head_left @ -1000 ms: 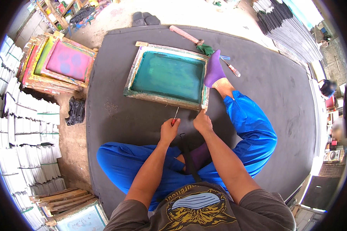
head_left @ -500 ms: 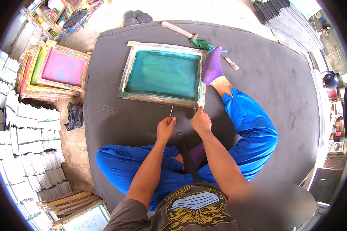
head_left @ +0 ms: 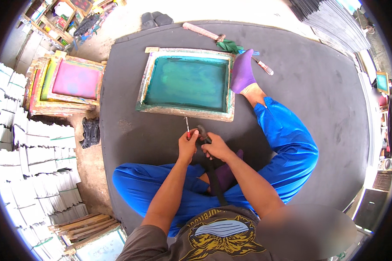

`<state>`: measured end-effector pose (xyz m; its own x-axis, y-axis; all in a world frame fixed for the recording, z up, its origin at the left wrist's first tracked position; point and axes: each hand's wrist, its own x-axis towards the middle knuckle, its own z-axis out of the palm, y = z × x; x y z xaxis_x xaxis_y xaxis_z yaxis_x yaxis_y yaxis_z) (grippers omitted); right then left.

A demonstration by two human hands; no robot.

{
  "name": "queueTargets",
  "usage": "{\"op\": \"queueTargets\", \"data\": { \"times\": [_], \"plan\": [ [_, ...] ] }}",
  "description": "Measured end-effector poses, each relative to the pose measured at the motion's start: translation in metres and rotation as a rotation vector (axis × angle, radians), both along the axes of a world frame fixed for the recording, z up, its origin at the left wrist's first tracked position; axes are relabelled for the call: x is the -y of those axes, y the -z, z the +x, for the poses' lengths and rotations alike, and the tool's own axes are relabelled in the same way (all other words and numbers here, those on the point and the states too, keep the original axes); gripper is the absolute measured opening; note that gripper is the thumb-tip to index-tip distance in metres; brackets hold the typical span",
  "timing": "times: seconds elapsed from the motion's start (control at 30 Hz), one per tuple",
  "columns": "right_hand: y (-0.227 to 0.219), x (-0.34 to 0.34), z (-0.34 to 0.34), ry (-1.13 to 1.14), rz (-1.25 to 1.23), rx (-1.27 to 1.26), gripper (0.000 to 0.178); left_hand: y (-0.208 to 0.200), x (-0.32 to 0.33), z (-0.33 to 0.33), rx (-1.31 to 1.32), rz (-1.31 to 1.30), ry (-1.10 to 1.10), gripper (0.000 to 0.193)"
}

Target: The person sits on the floor and uses a small tool to scrape and clean the edges of a green screen printing frame. They then use a screwdriver and pliers to remove staples or fasteners from the frame's border.

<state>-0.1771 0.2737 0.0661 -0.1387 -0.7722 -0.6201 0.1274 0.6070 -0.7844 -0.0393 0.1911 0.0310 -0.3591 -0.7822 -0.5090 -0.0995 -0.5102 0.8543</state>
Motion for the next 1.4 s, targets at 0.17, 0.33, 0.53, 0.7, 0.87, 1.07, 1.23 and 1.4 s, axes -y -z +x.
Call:
{"op": "queueTargets", "data": {
  "times": [0.17, 0.33, 0.53, 0.7, 0.87, 1.07, 1.23, 1.4],
  "plan": [
    [0.001, 0.008, 0.017, -0.045, -0.004, 0.075, 0.021, 0.005, 0.006, 0.006, -0.010, 0.006, -0.124, 0.028],
    [0.003, 0.016, 0.018, -0.121, 0.006, 0.042, 0.019, 0.006, 0.009, 0.012, -0.040, -0.036, -0.202, 0.022],
    [0.000, 0.023, 0.017, -0.132, 0.026, 0.114, 0.015, 0.012, 0.015, 0.014, -0.038, -0.044, -0.240, 0.017],
    [0.011, 0.015, 0.011, 0.007, 0.053, 0.102, 0.015, 0.023, 0.030, 0.021, -0.027, -0.072, -0.396, 0.017],
    [0.046, -0.004, -0.031, 0.119, 0.047, -0.582, 0.030, 0.026, 0.070, 0.051, 0.083, -0.088, -0.684, 0.019],
    [0.005, 0.007, -0.054, 0.068, 0.221, -0.682, 0.047, 0.021, 0.094, 0.070, 0.101, -0.001, -0.855, 0.031],
    [-0.004, 0.015, -0.050, 0.012, 0.286, -0.738, 0.045, 0.020, 0.076, 0.054, 0.099, -0.006, -0.692, 0.031],
    [-0.020, 0.029, -0.046, -0.055, 0.363, -0.756, 0.044, 0.014, 0.066, 0.040, 0.084, 0.001, -0.624, 0.031]
  ]
}}
